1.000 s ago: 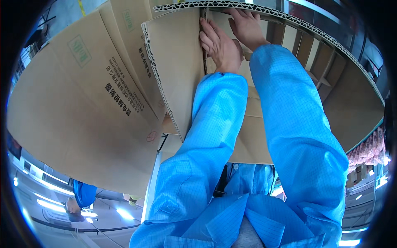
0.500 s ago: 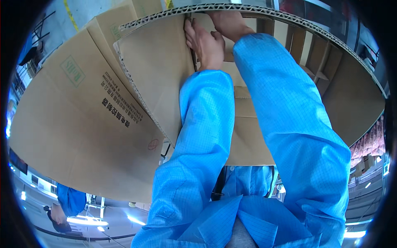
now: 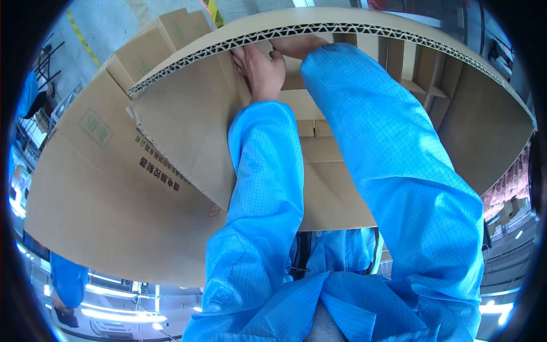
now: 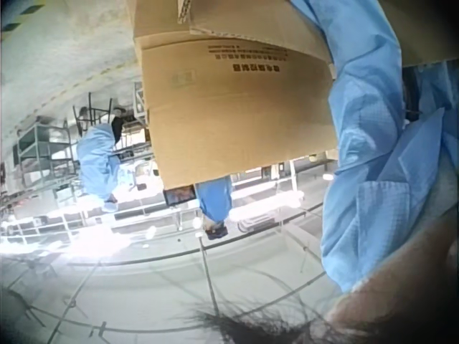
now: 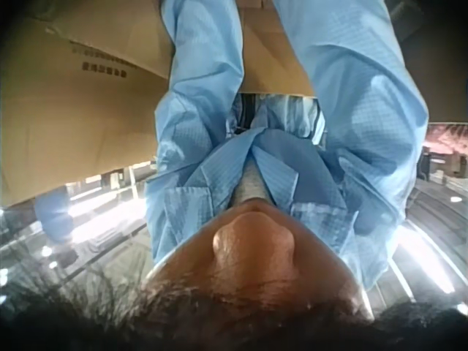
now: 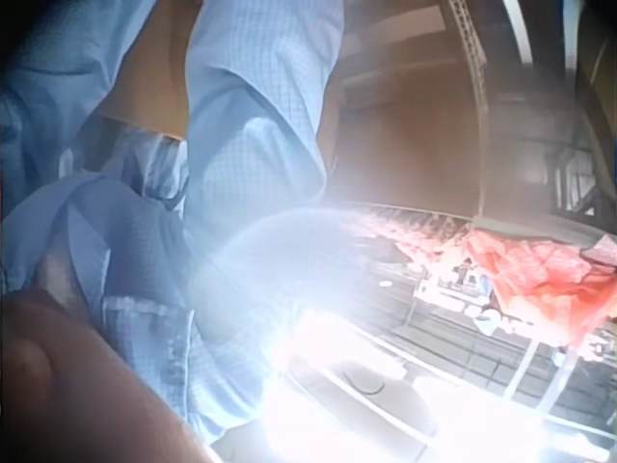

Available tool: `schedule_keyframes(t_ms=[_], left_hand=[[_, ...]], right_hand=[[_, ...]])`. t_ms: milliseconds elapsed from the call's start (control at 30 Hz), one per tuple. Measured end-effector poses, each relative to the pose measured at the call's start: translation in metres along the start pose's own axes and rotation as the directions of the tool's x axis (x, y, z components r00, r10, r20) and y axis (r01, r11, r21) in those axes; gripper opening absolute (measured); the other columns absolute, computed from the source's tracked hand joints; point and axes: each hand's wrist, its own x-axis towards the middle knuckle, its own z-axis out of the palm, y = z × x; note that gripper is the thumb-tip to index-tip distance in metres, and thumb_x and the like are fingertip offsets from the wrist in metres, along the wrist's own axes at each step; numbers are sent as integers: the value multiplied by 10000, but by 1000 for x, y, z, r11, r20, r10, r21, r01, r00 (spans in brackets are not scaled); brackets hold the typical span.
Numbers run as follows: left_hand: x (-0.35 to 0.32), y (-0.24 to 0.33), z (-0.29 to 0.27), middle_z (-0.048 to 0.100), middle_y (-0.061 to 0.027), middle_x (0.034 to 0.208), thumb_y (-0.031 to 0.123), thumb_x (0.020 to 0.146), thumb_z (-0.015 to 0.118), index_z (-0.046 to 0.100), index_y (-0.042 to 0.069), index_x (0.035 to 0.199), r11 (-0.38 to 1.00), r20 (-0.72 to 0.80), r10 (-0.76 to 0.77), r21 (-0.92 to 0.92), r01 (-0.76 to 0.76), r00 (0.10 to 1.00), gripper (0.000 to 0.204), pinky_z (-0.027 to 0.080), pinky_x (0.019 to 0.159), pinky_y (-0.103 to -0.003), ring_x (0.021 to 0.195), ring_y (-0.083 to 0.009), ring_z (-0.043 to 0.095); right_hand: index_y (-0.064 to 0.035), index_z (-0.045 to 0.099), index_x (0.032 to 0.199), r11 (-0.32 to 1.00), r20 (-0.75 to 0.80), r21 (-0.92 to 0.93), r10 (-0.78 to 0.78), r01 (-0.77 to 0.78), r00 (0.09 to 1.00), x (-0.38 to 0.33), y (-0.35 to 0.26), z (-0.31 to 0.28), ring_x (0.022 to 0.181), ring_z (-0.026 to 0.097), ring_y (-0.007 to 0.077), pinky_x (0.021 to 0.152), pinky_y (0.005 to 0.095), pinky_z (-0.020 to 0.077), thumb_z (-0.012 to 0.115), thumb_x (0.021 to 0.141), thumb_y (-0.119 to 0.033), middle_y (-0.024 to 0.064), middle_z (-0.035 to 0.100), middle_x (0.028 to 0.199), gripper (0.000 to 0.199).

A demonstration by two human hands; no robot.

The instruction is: Packing electronic components into bubble wrap and placing them in boxes.

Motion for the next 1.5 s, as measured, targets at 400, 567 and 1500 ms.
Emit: schedule_keyframes(t_ms=[400, 567, 1500], left_hand=[[5, -28, 0, 577, -274, 1180, 130, 782, 658, 565, -56, 1168, 936, -179, 167, -281, -213, 970, 438, 349, 1029, -475, 1156, -441, 502], [-5, -36, -9, 520, -245, 1265, 47, 797, 611, 528, -55, 1224, 852, -10, 49, -521, -47, 999, 447, 341, 1047, -397, 1226, -371, 464], [-85, -105, 310, 610, -203, 1221, 262, 945, 524, 626, 54, 1187, 902, 80, 424, 46, -428, 902, 335, 451, 963, -493, 1122, -408, 568]], right_hand=[[-67, 658, 1123, 986, -282, -106, -157, 132, 946, 25, 31, 56, 996, 632, 334, 873, 438, 496, 595, 833, -188, 161, 674, 1057, 321], [-65, 660, 1116, 989, -315, -91, -138, 115, 939, 16, 31, 67, 986, 635, 336, 865, 440, 498, 593, 829, -184, 162, 675, 1050, 318], [-51, 670, 1077, 967, -622, -249, -115, -57, 774, -77, 106, -92, 928, 648, 345, 820, 454, 510, 587, 804, -159, 169, 680, 1012, 306]])
